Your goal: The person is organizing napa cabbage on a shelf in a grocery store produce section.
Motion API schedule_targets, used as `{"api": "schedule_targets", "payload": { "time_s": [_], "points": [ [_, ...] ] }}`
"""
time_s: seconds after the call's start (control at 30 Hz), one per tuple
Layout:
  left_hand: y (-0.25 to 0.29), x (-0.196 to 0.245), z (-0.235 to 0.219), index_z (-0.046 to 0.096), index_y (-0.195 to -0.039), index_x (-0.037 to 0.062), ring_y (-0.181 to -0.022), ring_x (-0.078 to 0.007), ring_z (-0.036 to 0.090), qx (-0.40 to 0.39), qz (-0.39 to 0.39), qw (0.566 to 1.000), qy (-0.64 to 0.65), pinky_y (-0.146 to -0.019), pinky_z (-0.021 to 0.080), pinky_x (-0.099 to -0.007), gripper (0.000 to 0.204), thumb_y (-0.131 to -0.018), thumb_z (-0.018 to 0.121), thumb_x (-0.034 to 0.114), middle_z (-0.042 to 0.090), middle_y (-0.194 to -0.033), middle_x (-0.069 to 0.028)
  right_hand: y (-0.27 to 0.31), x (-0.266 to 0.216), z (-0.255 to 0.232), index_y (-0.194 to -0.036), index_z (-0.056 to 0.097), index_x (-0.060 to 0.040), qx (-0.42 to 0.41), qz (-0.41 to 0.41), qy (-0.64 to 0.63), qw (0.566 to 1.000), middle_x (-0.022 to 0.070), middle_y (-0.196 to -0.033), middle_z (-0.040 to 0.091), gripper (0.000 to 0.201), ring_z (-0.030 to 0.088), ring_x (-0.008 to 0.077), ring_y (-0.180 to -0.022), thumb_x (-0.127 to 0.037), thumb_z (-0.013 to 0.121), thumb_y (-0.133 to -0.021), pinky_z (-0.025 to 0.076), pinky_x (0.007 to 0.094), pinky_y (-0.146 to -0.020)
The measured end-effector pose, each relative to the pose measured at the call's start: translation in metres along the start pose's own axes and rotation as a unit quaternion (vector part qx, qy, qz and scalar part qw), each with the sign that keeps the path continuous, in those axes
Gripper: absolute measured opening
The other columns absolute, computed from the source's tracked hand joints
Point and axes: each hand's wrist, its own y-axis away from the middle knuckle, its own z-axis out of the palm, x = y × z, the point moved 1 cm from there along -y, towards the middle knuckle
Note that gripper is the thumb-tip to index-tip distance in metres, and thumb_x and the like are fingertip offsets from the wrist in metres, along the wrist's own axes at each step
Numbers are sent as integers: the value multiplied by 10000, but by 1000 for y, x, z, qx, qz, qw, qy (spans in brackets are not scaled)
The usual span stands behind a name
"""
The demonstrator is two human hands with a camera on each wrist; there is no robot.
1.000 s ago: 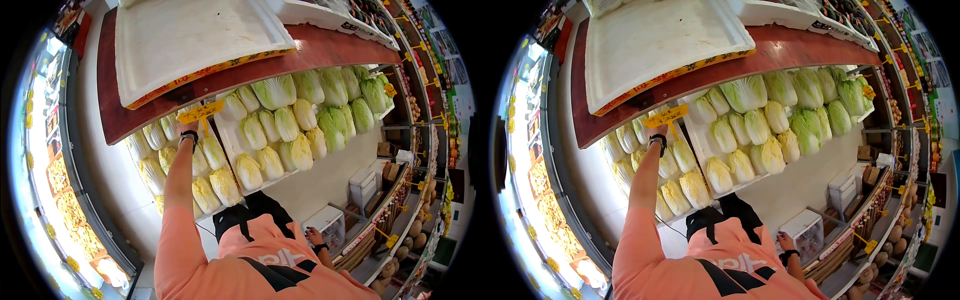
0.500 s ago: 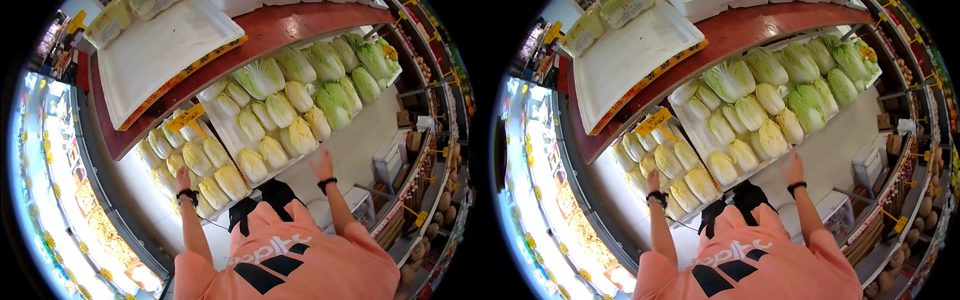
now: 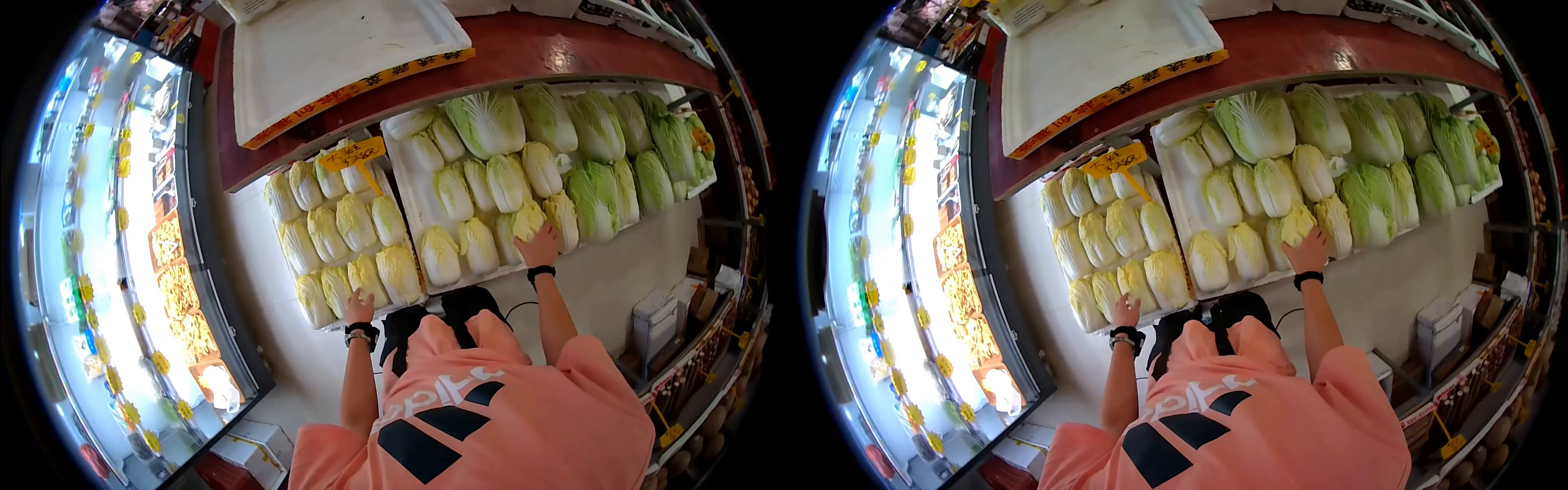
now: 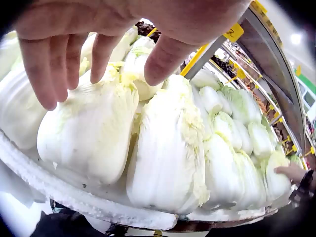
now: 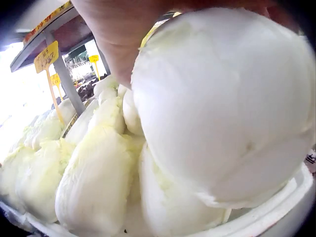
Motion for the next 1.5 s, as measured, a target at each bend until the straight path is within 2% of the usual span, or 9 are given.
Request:
{"api": "schedule_targets", "payload": {
  "time_s": [0.2,0.3,0.43,0.57,0.83,1.2,1.3,1.33,1.5],
  "points": [
    [14,30,2,577,-1339,56,-1180,-423,583,45,-9,996,-75,-990,480,-501,600,-872,669,421,595,-1305,-258,16,9,-25,-1284,452,55,88,-39,-164,982,250,-1212,540,849,547,412,-1132,-379,860,-679,483,480,-951],
    [12,30,5,590,-1328,58,-1163,-426,591,52,-14,996,-73,-980,486,-498,577,-874,662,407,597,-1298,-258,26,-1,-32,-1273,476,58,32,-76,-255,963,250,-1206,551,834,556,409,-1125,-362,869,-670,476,466,-961],
    [12,32,5,603,-1315,51,-1141,-426,603,74,-6,994,-83,-964,496,-491,549,-874,653,374,603,-1282,-256,28,-84,-47,-1273,493,64,-65,-159,-323,931,241,-1215,561,849,568,391,-1120,-372,876,-653,475,458,-953],
    [15,30,9,625,-1287,66,-1111,-420,616,90,-1,993,-78,-946,501,-491,494,-879,637,344,625,-1243,-245,-3,-185,-6,-1275,493,43,-57,-244,-226,941,247,-1210,561,876,556,395,-1128,-500,824,-671,487,465,-945],
    [16,27,9,660,-1257,119,-1008,-435,650,116,13,990,-74,-887,515,-534,471,-843,631,342,677,-1125,-246,-75,-325,78,-1347,404,7,-112,-202,-121,965,238,-1319,464,942,490,420,-1191,-518,815,-680,489,503,-942],
    [22,18,10,534,-1381,142,-1149,-389,605,71,17,996,-49,-913,518,-500,551,-881,636,350,581,-1345,-167,-80,-348,131,-1301,443,17,-9,-160,-51,986,240,-1326,462,922,402,417,-1275,-562,816,-688,464,483,-1010],
    [21,18,9,529,-1389,146,-1138,-395,612,73,20,995,-66,-904,524,-500,558,-879,642,343,579,-1349,-168,-80,-346,118,-1360,426,15,-76,-159,-86,981,249,-1398,426,946,356,422,-1329,-565,800,-713,462,499,-1025],
    [21,18,9,534,-1386,144,-1125,-402,618,70,14,995,-67,-890,531,-497,555,-876,650,329,574,-1357,-171,-79,-343,136,-1275,444,-16,28,-181,-71,981,222,-1289,461,867,393,396,-1246,-509,842,-685,507,507,-909],
    [18,16,11,551,-1364,130,-1095,-413,626,73,25,994,-83,-879,529,-508,535,-873,654,317,581,-1325,-189,-84,-330,84,-1501,324,-38,-119,-196,-6,973,249,-1524,317,1152,299,444,-1399,-692,775,-666,404,562,-1051]
  ]
}}
